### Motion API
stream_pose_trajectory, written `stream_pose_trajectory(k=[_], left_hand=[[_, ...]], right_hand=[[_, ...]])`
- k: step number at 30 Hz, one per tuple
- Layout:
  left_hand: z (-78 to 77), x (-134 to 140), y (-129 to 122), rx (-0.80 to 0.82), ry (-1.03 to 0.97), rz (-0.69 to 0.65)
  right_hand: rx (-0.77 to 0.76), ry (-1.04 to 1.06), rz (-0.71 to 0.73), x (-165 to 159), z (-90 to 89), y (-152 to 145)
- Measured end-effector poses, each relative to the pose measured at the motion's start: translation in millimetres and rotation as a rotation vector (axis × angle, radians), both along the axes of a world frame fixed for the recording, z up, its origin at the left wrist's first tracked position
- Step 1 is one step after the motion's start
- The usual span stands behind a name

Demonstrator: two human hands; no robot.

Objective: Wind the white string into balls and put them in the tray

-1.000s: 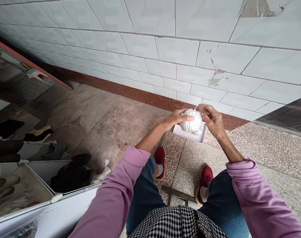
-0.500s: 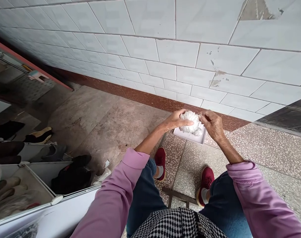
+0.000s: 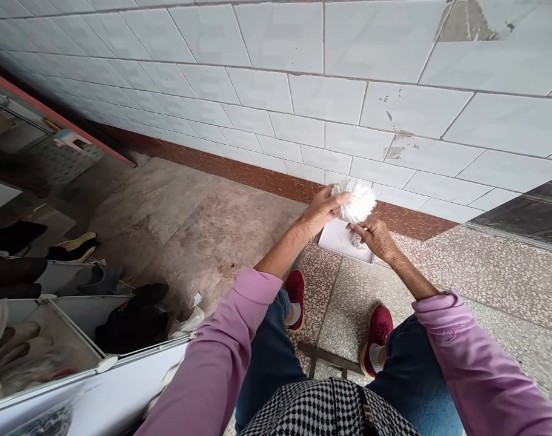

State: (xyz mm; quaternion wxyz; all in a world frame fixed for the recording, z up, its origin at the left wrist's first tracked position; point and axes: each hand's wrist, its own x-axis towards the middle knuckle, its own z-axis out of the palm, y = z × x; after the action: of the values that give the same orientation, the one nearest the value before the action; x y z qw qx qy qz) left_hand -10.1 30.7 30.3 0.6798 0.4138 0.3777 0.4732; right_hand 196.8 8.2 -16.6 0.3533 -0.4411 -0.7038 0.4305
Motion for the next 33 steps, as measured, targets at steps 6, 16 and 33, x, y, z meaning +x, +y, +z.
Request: stream_pose_trajectory(k=[6,16,33], left_hand=[[-8.0,-3.5,11.6,0.11,0.338,0.233],[-18.5,0.2,12.7,0.289,0.621,0.046],[-15.4,62.2,-10.3,0.091,0.386,-0.496]], right_hand=[[-0.188,0.156,0.104,-6.8,21.2,-19.4],[-0.1,0.171,-0.02,16.9,37.9,-21.6],[0.094,0.095,-0.321,69.3,47.4,-47.5]])
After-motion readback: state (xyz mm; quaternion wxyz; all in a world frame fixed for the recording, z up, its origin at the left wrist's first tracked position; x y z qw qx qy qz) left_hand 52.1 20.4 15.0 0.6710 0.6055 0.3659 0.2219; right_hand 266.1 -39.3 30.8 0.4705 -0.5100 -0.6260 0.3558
